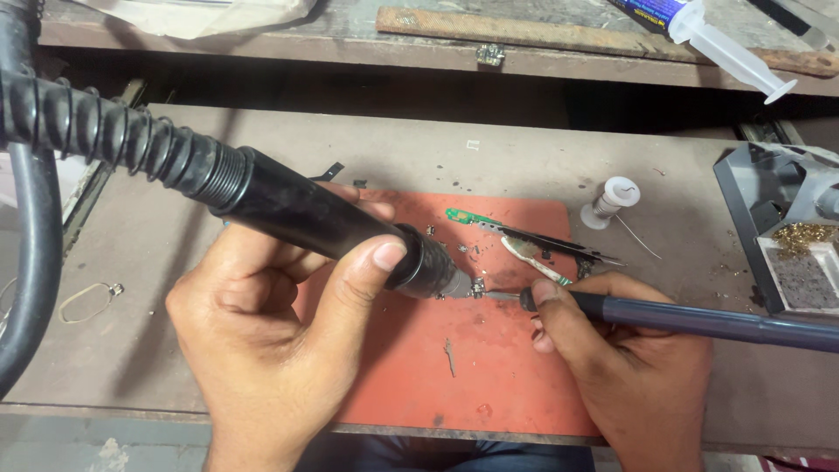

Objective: The person uses a hot air rework station and tweezers to remove a small electronic component from a green circuit board. They then apply flux paste to the board and use a soldering iron to clean the solder pads and prepare the surface for re-soldering.

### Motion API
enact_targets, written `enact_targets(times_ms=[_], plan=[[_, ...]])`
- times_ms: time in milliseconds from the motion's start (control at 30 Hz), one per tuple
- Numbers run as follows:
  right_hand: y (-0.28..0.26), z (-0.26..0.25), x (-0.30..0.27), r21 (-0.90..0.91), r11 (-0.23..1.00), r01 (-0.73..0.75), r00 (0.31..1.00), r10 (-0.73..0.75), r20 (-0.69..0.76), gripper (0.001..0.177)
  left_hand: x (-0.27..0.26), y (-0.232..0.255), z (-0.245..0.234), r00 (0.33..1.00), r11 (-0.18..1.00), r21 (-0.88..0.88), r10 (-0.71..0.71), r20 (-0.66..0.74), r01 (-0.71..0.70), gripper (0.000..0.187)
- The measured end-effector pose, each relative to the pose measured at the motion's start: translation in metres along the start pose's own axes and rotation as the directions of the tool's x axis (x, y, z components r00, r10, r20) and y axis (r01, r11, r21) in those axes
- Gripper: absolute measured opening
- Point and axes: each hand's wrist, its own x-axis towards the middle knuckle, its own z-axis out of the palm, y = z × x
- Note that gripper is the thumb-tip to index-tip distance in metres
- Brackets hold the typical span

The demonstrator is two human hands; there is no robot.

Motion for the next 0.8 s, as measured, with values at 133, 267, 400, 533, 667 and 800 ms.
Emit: enact_targets(times_ms=[133,267,400,533,667,800], plan=[[0.0000,0.0002,-0.0002,0.005,1.000,-0.012,1.000,0.012,-0.007,0.013,-0.0014,-0.0041,-0.0005,1.000,0.999,-0.048,0.018,0.016,-0.017,0.023],[0.0016,0.0005,0.0001,0.039,0.999,0.006,1.000,-0.006,0.000,0.011,-0.0020,-0.0060,-0.0009,0.999,0.997,-0.074,0.038,0.025,-0.036,0.022],[0.0028,0.0007,-0.0001,0.037,0.999,-0.015,1.000,0.015,-0.011,0.009,-0.0015,-0.0050,-0.0009,0.999,0.997,-0.062,0.035,0.021,-0.034,0.022],[0.0032,0.0009,0.0005,0.081,0.997,0.001,1.000,-0.002,0.013,0.009,-0.0003,-0.0031,-0.0009,1.000,0.999,-0.036,0.009,0.015,-0.008,0.022],[0.0013,0.0001,0.0009,0.053,0.999,-0.010,1.000,0.009,0.014,0.010,0.0002,-0.0023,-0.0004,1.000,0.998,-0.060,0.006,0.022,-0.004,0.023],[0.0004,0.0004,0.0014,0.033,0.999,-0.031,1.000,0.031,0.005,0.010,0.0012,-0.0010,-0.0005,0.999,0.997,-0.077,0.017,0.029,-0.015,0.023]])
